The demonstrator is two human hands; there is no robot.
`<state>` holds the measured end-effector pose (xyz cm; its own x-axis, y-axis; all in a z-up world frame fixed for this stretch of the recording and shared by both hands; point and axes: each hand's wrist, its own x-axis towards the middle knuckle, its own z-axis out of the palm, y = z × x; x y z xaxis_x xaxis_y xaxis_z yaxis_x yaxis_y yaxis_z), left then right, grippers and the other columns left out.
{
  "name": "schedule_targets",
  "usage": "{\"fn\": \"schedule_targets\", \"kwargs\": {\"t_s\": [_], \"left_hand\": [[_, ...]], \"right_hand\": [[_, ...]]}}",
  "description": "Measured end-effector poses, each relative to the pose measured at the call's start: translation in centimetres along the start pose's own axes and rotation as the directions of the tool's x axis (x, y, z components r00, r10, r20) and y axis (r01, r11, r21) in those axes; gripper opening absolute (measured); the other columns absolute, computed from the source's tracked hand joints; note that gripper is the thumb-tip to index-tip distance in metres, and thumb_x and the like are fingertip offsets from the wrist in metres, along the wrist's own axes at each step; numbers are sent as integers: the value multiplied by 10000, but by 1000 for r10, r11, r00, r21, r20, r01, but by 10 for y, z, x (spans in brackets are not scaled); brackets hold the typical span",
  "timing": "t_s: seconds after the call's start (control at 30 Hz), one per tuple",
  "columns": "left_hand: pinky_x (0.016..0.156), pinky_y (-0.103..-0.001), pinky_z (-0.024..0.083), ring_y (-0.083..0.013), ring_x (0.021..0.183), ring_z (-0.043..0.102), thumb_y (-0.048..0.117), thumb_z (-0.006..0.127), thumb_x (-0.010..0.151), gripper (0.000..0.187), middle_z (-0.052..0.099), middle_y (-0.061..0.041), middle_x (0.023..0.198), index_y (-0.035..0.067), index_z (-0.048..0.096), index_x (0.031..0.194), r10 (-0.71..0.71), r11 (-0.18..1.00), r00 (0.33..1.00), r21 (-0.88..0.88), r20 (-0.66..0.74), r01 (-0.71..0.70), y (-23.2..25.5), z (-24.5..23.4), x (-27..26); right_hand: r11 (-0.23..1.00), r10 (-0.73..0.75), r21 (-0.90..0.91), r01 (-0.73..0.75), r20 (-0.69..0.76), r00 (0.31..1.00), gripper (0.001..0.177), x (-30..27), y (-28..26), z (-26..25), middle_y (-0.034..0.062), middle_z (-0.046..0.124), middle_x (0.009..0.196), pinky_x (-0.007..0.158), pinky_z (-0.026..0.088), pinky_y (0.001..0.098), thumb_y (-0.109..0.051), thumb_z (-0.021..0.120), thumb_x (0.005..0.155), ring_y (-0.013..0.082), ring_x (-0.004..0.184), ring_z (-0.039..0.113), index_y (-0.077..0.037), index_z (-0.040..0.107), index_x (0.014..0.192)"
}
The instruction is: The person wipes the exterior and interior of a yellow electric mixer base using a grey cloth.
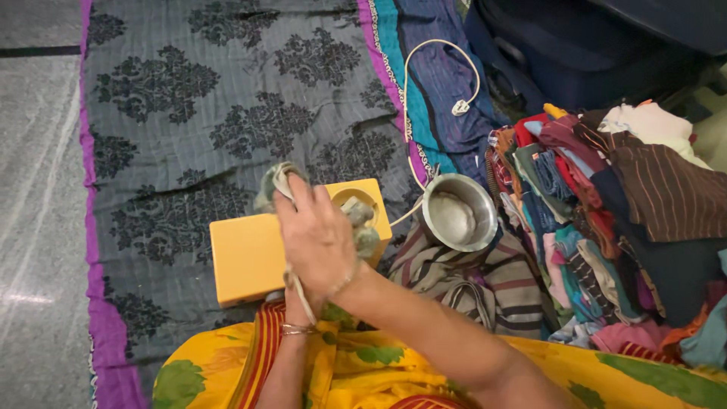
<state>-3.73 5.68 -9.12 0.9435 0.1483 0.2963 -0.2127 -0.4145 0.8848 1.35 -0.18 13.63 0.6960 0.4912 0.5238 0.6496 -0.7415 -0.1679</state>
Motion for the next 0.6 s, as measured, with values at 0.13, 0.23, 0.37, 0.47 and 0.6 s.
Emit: {"fn": "schedule_targets", "kwargs": {"t_s": [0.13, 0.23, 0.37, 0.47, 0.6], "left_hand": [[1035, -398, 493, -275, 1227, 619, 252, 712, 870, 645, 626, -175, 1349, -25, 492, 1409, -182, 942, 979, -303, -89, 147, -22, 6, -13], [1058, -378, 506, -261, 1241, 635, 196, 619, 936, 523, 649, -158, 1367, -9, 540, 1410, -233, 896, 971, -402, -59, 191, -29, -3, -20], [1026, -407, 479, -284, 1230, 577, 41, 548, 799, 643, 560, -149, 1395, -3, 480, 1438, -444, 583, 881, -799, -162, 147, -18, -16, -23], [1070, -424, 477, -306, 1265, 574, 119, 484, 892, 504, 568, -169, 1376, -28, 517, 1373, -588, 411, 798, -899, -133, 153, -7, -45, -33], [1043, -445, 464, -320, 1244, 544, 369, 430, 1037, 515, 573, -194, 1327, -41, 536, 1331, -760, 332, 639, -915, -115, 231, 25, -64, -51]], "right_hand": [[980, -19, -178, 94, 386, 922, 159, -19, 8, 39, 101, 648, 937, 827, 482, 423, -189, 650, 794, 298, 1019, 561, -67, 725, 864], [976, -34, -174, 129, 466, 884, 164, -34, 1, 46, 126, 649, 887, 767, 486, 444, -191, 650, 751, 311, 955, 579, -63, 733, 812], [997, -31, -40, 61, 521, 853, 138, -60, -4, 27, 186, 649, 942, 720, 538, 438, -133, 677, 742, 345, 917, 652, -45, 729, 834], [981, -41, 186, -58, 488, 872, 213, -79, -1, 0, 187, 662, 982, 723, 550, 481, -73, 675, 765, 365, 870, 685, 5, 695, 961], [864, 100, 457, -209, 252, 962, 258, -78, -12, -21, 180, 682, 1120, 798, 567, 417, -81, 609, 965, 358, 927, 690, -16, 678, 1205]]}}
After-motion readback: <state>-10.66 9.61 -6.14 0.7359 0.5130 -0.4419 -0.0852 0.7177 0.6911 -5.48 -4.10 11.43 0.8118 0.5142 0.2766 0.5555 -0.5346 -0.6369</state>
